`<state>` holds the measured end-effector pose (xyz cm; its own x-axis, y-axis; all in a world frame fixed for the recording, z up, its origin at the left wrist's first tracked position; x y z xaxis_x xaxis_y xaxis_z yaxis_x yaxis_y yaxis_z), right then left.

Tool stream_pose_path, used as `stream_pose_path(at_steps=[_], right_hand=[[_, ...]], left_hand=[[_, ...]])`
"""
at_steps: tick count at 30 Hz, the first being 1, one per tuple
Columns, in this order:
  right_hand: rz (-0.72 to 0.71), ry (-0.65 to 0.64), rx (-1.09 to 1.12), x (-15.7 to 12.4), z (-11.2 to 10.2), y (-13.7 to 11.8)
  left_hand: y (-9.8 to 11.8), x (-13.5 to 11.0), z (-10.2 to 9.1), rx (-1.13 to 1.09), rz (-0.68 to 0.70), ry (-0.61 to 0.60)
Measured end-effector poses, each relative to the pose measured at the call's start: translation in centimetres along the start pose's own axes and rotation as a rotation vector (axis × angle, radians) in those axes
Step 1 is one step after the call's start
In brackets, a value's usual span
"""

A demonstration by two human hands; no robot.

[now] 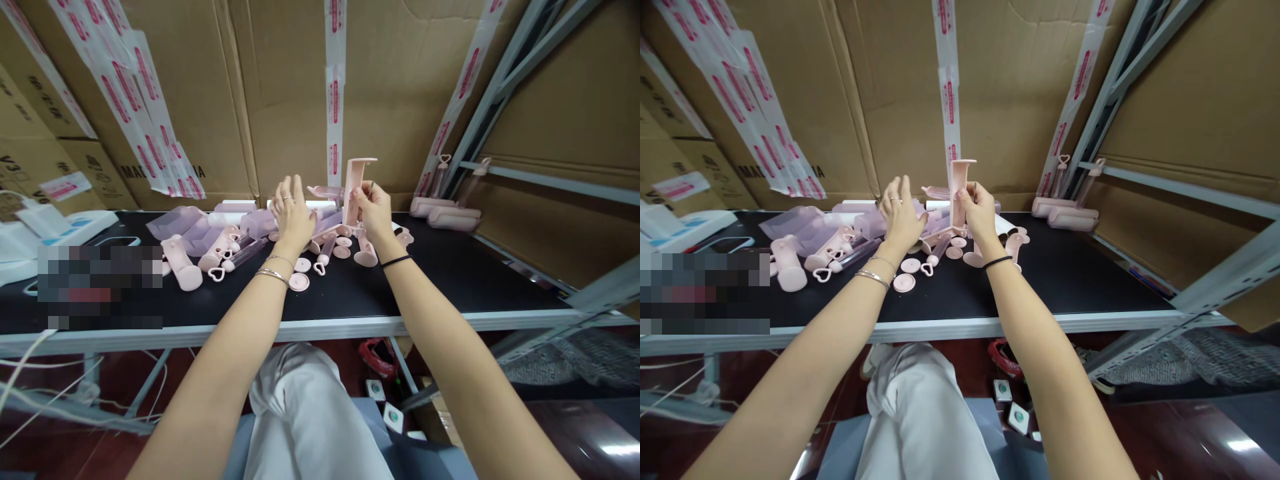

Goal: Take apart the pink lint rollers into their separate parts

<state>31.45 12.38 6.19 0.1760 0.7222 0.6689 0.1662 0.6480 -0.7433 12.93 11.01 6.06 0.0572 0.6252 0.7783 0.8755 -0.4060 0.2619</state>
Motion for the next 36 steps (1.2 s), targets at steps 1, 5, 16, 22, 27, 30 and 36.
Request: stream_pose_path(at_steps=[1, 5, 16, 22, 27, 30, 36], right_hand=[[-0.018, -0.022, -0.028, -0.2, 0.4, -0.4], [-0.149, -0.167, -0.192, -1.5, 2.7, -2.1], [-0.291, -0.278, -0.746, -3.6, 5.3, -4.9], [-0.27, -0.335, -1.044, -4.3, 6.5, -4.8], [-0.278, -0.314, -1.139, -4.5, 6.6, -4.9], [-0.275, -0.327, -1.179, -4.6, 6.7, -5.1], [-0.245, -0.436, -1.278, -4.9, 7.0, -4.6]], left_hand=[[0.8, 0.1, 0.4, -0.024, 0.076, -0.014], [3.0, 0.3, 1.9, -0.139, 0.292, -0.066], [0.5, 1.3, 0.0, -0.206, 0.196, 0.128], [0.2, 1.2, 0.2, -0.149, 0.13, 0.064], [0.6, 1.2, 0.2, -0.096, 0.133, 0.025], [1.2, 1.1, 0.1, -0.065, 0.177, -0.021], [1.6, 0.9, 0.4, 0.072, 0.172, -0.215]])
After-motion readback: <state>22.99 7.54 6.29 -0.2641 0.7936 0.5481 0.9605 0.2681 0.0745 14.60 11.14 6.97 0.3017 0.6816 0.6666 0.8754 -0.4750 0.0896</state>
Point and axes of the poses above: each hand's wrist, its own x-axis towards the middle knuckle, its own z-axis out of the palm, y = z × x, the point moved 10 cm from there along x, towards the middle knuckle, and after that the axes turned 5 degrees about z, right-handed, at the moved point
